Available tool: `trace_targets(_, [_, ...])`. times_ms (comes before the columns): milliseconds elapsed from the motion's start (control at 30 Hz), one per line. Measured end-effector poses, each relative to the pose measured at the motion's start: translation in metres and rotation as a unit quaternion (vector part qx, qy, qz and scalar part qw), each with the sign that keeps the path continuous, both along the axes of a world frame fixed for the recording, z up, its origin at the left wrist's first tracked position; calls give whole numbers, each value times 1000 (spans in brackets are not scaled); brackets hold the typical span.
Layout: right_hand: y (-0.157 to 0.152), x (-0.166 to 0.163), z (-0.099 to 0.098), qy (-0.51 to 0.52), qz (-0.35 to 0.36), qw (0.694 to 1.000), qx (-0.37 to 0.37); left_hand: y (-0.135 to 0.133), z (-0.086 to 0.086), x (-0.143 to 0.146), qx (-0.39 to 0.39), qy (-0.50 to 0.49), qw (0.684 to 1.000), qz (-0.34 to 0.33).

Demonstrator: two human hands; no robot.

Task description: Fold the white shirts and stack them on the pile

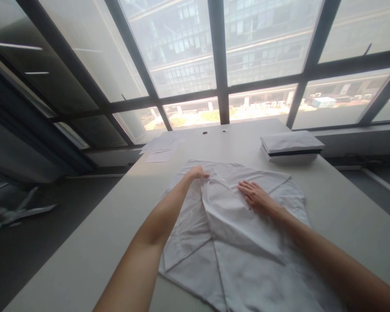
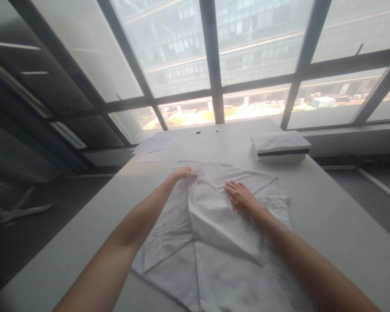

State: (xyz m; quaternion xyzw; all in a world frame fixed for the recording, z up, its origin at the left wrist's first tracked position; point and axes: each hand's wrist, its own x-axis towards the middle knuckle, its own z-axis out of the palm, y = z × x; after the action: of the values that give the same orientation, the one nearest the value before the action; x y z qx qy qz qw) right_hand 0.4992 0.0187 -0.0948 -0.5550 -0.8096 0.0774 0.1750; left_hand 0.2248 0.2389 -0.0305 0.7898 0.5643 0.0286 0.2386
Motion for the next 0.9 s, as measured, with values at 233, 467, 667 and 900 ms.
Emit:
trace_targets(233, [-1, 0, -3, -11, -2, 1000, -10, 28, 15, -10, -99, -132, 984, -67])
trace_targets(467, [-3, -2, 3, -40, 1, 999, -12, 30, 1, -12, -106, -205, 970, -78])
trace_targets(667, [-2, 0, 0, -25, 3, 1000, -12, 24, -17, -7, -11, -213, 976, -43])
trace_targets(900, [0, 2, -5, -6, 2, 1000, -9, 34, -25, -6, 69, -159, 984, -31])
